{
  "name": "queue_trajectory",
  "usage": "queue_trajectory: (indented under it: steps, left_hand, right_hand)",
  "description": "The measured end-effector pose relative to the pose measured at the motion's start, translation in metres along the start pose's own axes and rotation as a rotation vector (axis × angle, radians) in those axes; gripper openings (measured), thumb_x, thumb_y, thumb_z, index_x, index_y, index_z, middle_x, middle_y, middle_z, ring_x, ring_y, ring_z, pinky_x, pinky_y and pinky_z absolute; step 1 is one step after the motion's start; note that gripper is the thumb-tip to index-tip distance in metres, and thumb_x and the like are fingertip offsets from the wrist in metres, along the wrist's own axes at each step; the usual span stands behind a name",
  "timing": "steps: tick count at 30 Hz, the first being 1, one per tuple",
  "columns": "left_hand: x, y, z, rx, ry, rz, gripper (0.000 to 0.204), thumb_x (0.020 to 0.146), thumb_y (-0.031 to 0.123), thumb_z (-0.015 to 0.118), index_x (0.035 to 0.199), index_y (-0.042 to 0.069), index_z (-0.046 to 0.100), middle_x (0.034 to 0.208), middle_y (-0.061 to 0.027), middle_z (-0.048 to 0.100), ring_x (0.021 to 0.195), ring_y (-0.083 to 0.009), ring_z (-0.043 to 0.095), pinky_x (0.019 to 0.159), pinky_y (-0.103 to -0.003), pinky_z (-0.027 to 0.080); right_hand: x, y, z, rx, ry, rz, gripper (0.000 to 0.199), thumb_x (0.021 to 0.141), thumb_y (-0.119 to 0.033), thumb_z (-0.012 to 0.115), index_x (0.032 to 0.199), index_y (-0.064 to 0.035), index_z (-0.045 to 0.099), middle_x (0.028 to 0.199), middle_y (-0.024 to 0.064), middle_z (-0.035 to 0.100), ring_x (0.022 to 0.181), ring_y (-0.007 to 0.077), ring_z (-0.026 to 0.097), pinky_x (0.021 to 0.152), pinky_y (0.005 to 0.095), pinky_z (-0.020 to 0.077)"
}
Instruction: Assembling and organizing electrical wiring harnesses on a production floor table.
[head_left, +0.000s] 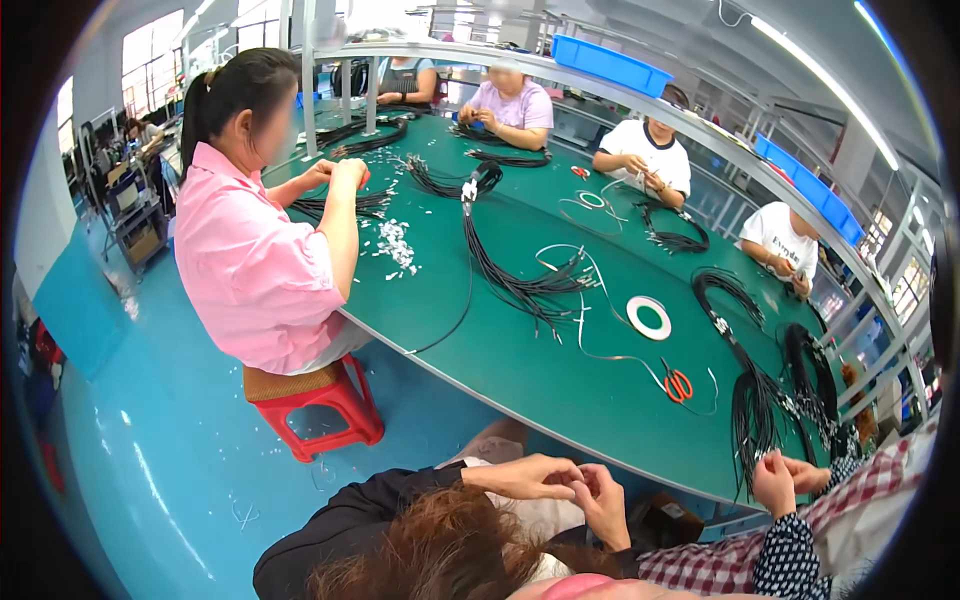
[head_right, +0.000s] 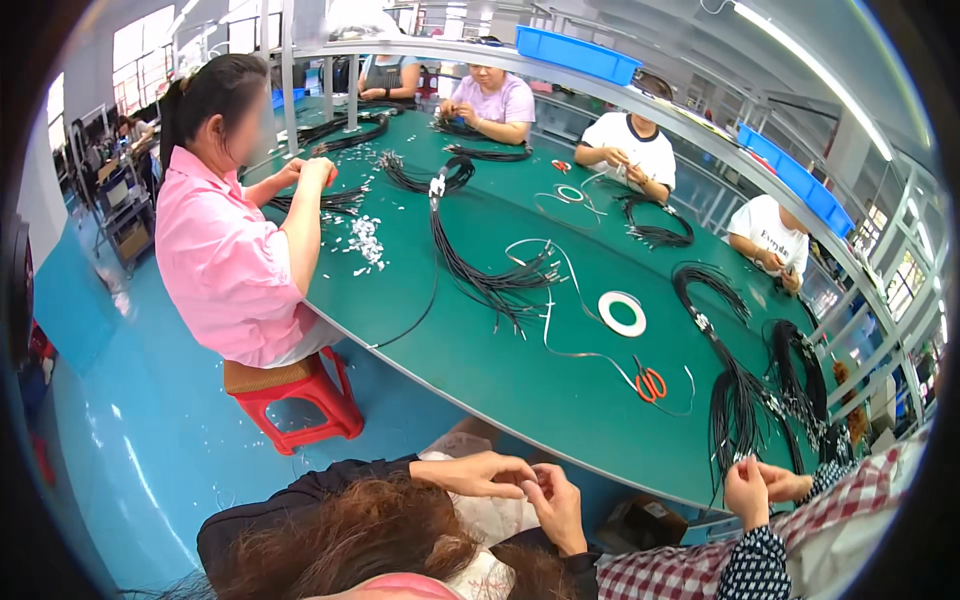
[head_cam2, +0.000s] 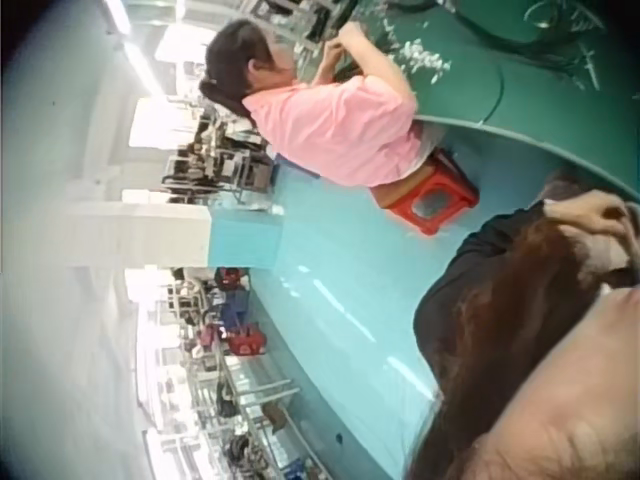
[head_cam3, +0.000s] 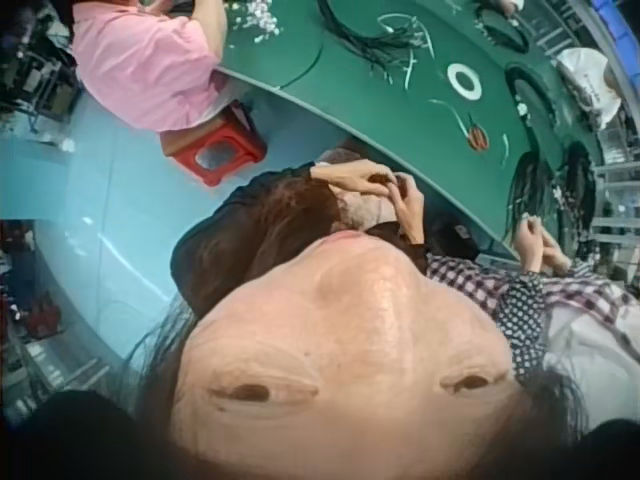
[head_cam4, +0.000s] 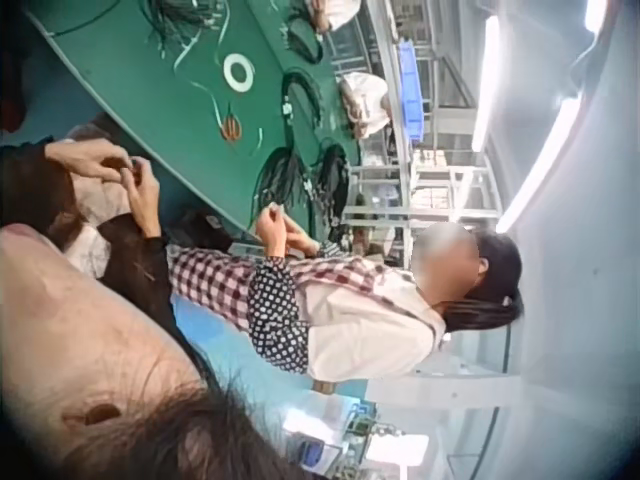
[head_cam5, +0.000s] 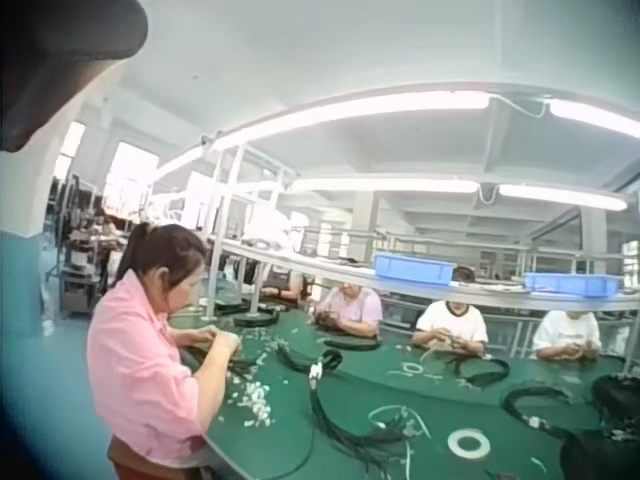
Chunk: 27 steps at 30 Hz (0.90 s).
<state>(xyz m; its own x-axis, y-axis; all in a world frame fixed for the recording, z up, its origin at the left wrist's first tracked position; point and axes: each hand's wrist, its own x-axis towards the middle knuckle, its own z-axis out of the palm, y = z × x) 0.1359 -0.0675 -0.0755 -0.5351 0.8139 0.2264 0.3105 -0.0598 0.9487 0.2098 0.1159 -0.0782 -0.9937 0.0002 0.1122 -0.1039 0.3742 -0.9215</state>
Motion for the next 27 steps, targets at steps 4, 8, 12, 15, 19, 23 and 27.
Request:
queue_trajectory:
  steps: [4,8,12,15,19,23,27]
  left_hand:
    - [0.016,0.001,-0.009,-0.216,-0.133,-0.103,0.027,0.09,0.022,0.058,0.104,-0.001,0.055,0.087,-0.0052,0.062,0.08,-0.0114,0.057,0.067,-0.026,0.047]
    - [0.034,0.004,-0.042,-0.171,-0.154,-0.064,0.024,0.09,0.022,0.057,0.099,0.0,0.056,0.084,-0.0042,0.062,0.074,-0.011,0.056,0.066,-0.025,0.046]
    - [0.046,-0.004,-0.081,-0.144,0.075,-0.112,0.02,0.09,0.021,0.057,0.091,0.001,0.056,0.077,-0.0028,0.062,0.066,-0.0103,0.054,0.06,-0.025,0.045]
    - [0.049,-0.006,-0.102,0.132,0.272,-0.228,0.023,0.09,0.023,0.056,0.081,0.002,0.054,0.065,-0.0028,0.058,0.06,-0.0091,0.052,0.054,-0.027,0.042]
    - [0.066,-0.022,-0.112,0.331,0.201,-0.241,0.026,0.089,0.023,0.057,0.076,0.001,0.05,0.058,-0.0066,0.052,0.053,-0.0154,0.052,0.05,-0.033,0.04]
    - [0.076,-0.056,-0.101,0.505,0.312,-0.26,0.025,0.087,0.021,0.056,0.076,0.001,0.047,0.06,-0.0128,0.051,0.054,-0.0275,0.051,0.053,-0.039,0.041]
    - [0.082,-0.056,-0.088,0.617,0.396,-0.204,0.02,0.086,0.018,0.054,0.079,0.001,0.046,0.066,-0.0164,0.053,0.06,-0.0361,0.05,0.058,-0.043,0.041]
  right_hand:
    - [0.018,0.002,0.007,-0.109,-0.095,-0.105,0.018,0.089,-0.011,0.053,0.103,-0.0001,0.055,0.072,0.0146,0.063,0.06,0.0206,0.063,0.057,0.0297,0.0486]
    - [0.042,-0.004,-0.002,-0.245,-0.043,-0.227,0.014,0.089,-0.009,0.053,0.098,-0.0002,0.058,0.069,0.0148,0.061,0.059,0.0232,0.062,0.056,0.0318,0.0483]
    - [0.07,0.015,-0.038,-0.365,-0.042,-0.254,0.012,0.088,-0.007,0.052,0.091,0.0009,0.06,0.065,0.013,0.06,0.055,0.0227,0.06,0.053,0.0319,0.047]
    - [0.087,0.034,-0.058,-0.299,0.124,-0.07,0.012,0.087,-0.006,0.052,0.085,0.0011,0.061,0.062,0.0108,0.059,0.051,0.0196,0.057,0.05,0.0305,0.0448]
    - [0.096,0.069,-0.066,-0.239,0.243,0.031,0.014,0.087,-0.008,0.054,0.078,0.0001,0.061,0.057,0.0064,0.057,0.047,0.0133,0.053,0.046,0.0253,0.0413]
    - [0.114,0.087,-0.057,-0.431,0.308,-0.211,0.019,0.087,-0.012,0.055,0.074,0.0006,0.061,0.056,0.0046,0.056,0.047,0.0102,0.051,0.045,0.0234,0.0394]
    - [0.117,0.08,-0.061,-0.273,0.182,-0.052,0.018,0.088,-0.012,0.054,0.077,0.0006,0.061,0.057,0.005,0.056,0.048,0.0102,0.052,0.045,0.0236,0.0401]
